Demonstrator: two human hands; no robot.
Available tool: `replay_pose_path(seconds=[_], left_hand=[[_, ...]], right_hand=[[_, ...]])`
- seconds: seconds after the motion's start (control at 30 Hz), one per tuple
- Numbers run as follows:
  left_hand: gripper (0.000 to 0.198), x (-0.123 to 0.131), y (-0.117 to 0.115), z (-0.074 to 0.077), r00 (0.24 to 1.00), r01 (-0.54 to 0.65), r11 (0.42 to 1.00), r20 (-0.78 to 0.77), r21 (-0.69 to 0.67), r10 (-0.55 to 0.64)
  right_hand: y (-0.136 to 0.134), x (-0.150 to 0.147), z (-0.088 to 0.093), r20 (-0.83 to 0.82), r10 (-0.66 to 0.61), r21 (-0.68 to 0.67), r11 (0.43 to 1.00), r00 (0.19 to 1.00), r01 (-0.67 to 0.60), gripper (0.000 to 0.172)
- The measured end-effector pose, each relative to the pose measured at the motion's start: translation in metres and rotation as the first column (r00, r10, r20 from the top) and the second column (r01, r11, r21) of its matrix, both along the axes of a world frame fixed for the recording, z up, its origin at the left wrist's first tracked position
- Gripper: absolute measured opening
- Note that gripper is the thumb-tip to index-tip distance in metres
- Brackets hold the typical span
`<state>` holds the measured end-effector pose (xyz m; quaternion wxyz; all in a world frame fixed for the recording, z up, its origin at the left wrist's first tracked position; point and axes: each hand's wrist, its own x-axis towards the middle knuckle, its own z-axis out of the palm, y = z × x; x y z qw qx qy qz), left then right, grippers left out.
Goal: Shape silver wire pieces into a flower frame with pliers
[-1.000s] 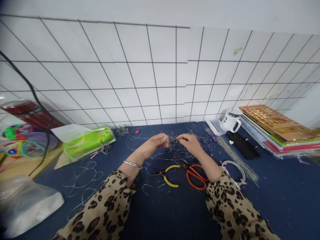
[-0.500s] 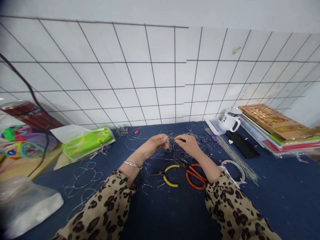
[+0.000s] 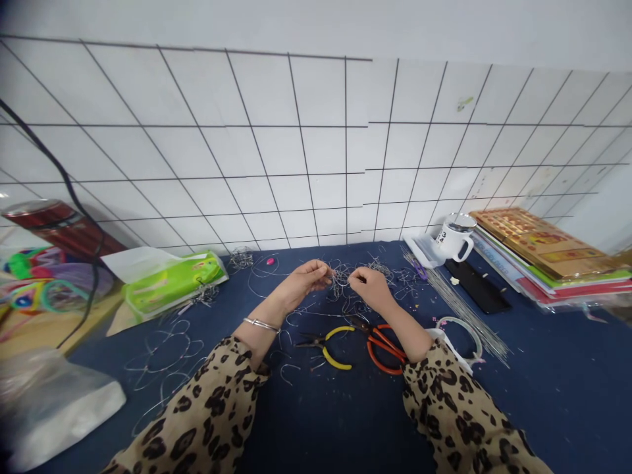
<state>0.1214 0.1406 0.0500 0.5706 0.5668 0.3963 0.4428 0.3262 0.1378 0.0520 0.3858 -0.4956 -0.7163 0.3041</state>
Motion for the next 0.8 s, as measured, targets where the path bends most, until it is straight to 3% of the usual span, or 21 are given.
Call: replay_pose_path(seconds=[0.1,0.27,0.37,0.47,0.6,0.8], left_hand=[[0.025,0.001,0.000,0.002,0.994,-0.079,0.994,-0.069,0.081,0.085],[0.012,0.010,-0.011,0.012,0.961,-0.177,0.935,-0.153,0.308,0.232],[0.017,0.018,-0.020,0.014,0.904,-0.003,0.863,-0.368,0.505,0.219],[0.031,0.023,-0.023,0.012,0.785,0.153,0.810,-0.567,0.567,0.249],[0.023,0.022,-0.019,0.010,0.747,0.158,0.800,-0.600,0.578,0.286],[0.015,0.019,-0.016,0.012,0.759,0.171,0.798,-0.594,0.579,0.268]], right_hand=[[0.003,0.001,-0.007,-0.178,-0.018,-0.144,0.990,0.984,-0.008,0.013],[0.006,-0.001,-0.015,-0.300,-0.015,-0.263,0.962,0.954,-0.068,0.022],[0.005,-0.003,-0.016,-0.370,0.013,-0.311,0.940,0.929,-0.137,0.024],[0.002,-0.005,-0.014,-0.420,0.050,-0.332,0.921,0.906,-0.204,0.022],[0.001,-0.006,-0.011,-0.440,0.077,-0.333,0.911,0.895,-0.243,0.021],[0.000,-0.005,-0.005,-0.356,0.074,-0.249,0.953,0.932,-0.171,0.020]])
